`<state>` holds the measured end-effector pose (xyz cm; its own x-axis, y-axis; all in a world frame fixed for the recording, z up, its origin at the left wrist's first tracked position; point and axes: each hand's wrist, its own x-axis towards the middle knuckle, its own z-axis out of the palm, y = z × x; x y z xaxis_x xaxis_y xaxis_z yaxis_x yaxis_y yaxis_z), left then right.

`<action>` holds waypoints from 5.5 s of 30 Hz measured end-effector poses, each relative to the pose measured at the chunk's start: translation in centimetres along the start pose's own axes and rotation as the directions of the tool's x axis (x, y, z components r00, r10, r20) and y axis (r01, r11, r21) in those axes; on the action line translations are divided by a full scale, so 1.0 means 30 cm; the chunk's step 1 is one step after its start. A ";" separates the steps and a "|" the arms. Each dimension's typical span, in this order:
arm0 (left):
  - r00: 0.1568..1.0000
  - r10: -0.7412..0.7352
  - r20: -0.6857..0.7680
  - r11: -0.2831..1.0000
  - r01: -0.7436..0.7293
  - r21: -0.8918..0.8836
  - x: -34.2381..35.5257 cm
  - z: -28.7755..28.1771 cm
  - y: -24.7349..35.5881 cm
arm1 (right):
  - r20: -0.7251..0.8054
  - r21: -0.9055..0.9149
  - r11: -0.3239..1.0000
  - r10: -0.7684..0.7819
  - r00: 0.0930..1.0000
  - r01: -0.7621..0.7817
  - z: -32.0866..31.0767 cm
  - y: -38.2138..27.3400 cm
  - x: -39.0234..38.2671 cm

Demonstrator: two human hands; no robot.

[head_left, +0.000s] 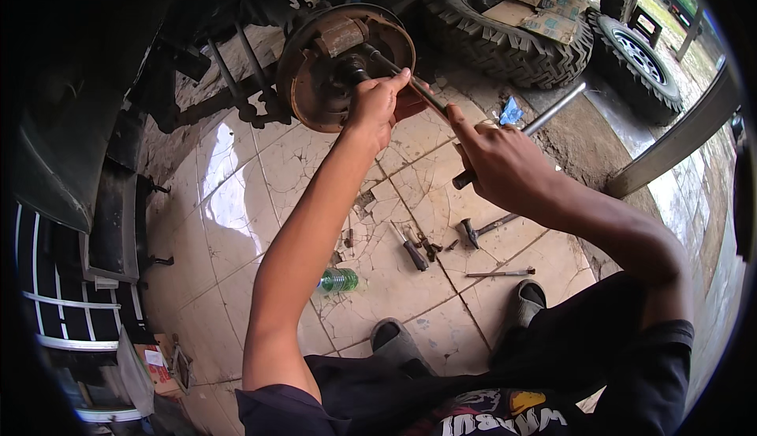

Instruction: The person removes components from a vehicle's drum brake assembly using a screwdriver, a hammer, and a T-handle wrench. They pry at the internal parts, tap the assembly with the hammer and screwdriver, and then unscrew a central component with the T-handle wrench.

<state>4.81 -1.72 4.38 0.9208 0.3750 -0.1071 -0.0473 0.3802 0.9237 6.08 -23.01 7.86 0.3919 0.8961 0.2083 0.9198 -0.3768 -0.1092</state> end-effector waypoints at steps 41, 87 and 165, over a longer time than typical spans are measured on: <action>0.996 -0.071 -0.058 0.997 0.071 -0.011 -0.070 0.020 -0.023 | 0.124 0.696 0.687 0.170 0.978 -0.208 0.018 -0.009 -0.059; 0.996 -0.043 -0.081 0.999 0.042 -0.011 -0.046 0.027 -0.057 | 0.156 0.444 0.878 0.118 0.981 -0.177 -0.006 0.003 -0.052; 0.990 0.048 -0.129 0.997 -0.055 -0.050 -0.037 0.000 -0.063 | 0.369 0.676 -0.701 0.056 0.928 -0.226 0.162 -0.027 -0.013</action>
<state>3.88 -2.86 2.75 0.8599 0.4987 -0.1093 -0.1169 0.4008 0.9087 5.09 -21.91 3.13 0.4082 0.8966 -0.1716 -0.7465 0.2197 -0.6280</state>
